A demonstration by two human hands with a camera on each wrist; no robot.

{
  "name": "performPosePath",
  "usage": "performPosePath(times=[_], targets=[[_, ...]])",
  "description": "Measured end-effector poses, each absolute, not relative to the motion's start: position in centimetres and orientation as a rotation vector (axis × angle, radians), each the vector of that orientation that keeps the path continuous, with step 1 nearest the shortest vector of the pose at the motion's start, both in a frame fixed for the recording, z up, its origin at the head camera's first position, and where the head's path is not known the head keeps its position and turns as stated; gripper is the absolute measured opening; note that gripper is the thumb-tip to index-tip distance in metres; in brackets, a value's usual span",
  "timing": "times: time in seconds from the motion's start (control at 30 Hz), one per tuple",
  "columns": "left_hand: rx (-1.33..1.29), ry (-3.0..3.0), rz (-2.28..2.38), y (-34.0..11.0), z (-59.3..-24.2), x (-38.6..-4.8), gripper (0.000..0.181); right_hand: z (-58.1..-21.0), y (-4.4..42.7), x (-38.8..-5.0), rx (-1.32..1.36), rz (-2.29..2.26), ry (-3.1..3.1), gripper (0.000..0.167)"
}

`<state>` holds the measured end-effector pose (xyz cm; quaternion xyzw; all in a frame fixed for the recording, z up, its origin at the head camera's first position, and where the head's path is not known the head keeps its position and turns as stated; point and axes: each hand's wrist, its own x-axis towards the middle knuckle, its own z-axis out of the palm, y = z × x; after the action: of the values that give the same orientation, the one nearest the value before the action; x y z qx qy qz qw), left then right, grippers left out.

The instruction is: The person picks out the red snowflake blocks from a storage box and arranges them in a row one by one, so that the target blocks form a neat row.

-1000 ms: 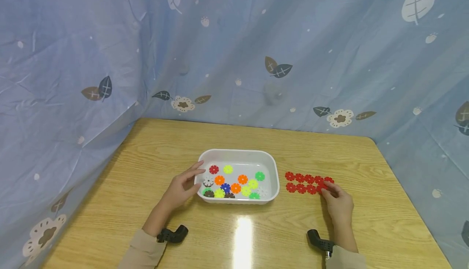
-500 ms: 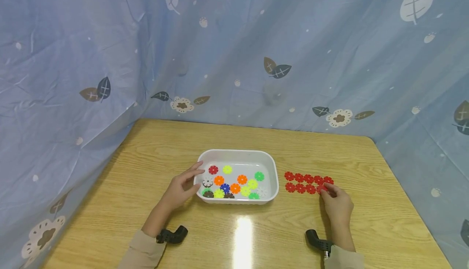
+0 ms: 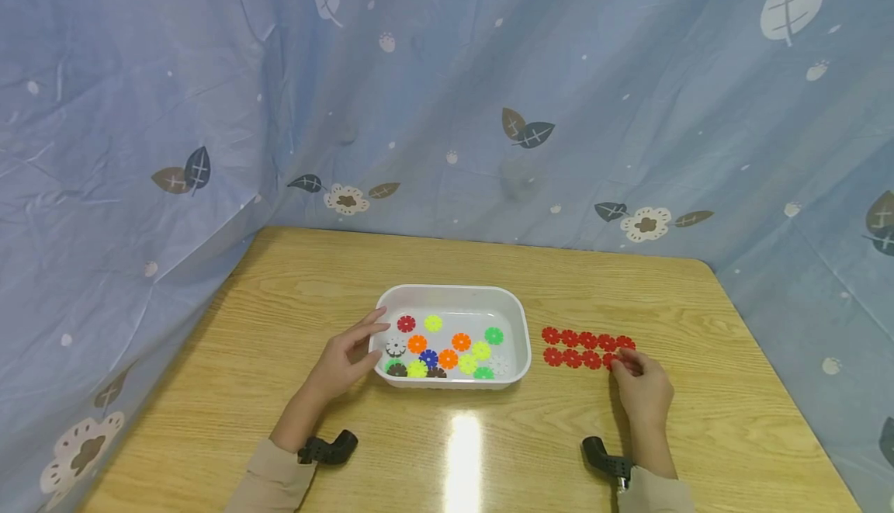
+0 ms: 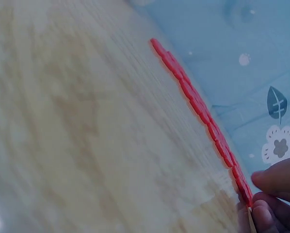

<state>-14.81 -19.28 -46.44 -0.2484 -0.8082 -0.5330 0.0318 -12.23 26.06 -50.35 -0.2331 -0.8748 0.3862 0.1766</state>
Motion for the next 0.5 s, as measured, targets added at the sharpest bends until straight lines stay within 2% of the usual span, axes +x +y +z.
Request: performPosePath(times=[0.5], targets=[[-0.77, -2.497, -1.649, -19.26, -46.32, -14.78, 0.035, -49.75, 25.78, -12.16, -0.642, 1.301, -2.392, 0.042]])
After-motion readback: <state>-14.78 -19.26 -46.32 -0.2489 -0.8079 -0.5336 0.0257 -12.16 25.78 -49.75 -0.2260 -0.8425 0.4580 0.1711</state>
